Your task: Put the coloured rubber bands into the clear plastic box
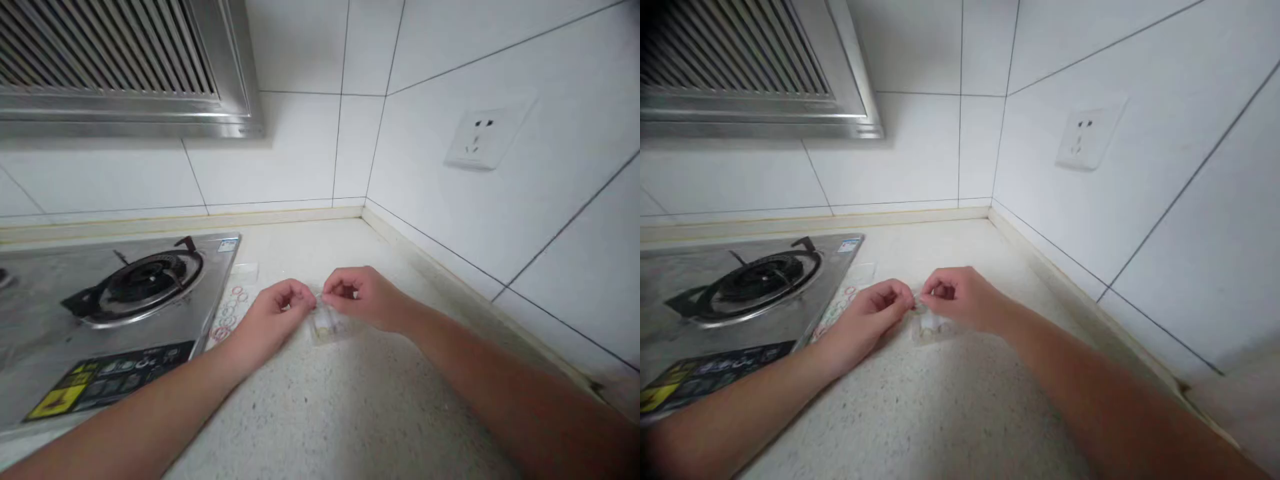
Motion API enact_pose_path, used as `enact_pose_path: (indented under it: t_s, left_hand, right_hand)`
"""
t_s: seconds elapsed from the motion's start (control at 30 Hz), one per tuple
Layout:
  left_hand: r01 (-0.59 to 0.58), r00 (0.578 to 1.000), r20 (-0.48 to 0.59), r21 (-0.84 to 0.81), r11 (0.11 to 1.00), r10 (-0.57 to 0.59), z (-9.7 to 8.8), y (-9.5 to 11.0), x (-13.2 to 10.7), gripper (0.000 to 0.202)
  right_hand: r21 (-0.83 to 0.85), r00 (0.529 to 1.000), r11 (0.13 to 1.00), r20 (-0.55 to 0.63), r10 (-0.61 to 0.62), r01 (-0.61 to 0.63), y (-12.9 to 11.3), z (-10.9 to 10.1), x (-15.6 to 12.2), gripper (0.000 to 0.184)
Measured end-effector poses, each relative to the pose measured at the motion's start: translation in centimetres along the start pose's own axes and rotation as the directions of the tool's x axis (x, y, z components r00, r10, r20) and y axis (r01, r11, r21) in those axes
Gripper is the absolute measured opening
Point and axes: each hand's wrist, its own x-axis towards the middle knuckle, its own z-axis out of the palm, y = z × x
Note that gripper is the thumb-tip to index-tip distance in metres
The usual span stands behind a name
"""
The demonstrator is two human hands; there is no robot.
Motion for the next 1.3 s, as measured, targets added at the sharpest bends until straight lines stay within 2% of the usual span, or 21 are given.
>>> enact_pose_path:
  t_s: [0.6, 1.3]
  left_hand:
    - [0.005, 0.999, 0.033, -0.018, 1.000, -0.004, -0.20, -0.56, 0.10, 0.029]
    - [0.041, 0.998, 0.042, -0.016, 0.999, -0.040, -0.14, -0.38, 0.01, 0.029]
  right_hand:
    - [0.097, 1.000, 0.995, 0.011, 0.016, -0.017, 0.39, 0.18, 0.22, 0.022]
    - [0.097, 0.999, 0.995, 0.044, 0.001, -0.006, 0.99, 0.08, 0.33, 0.019]
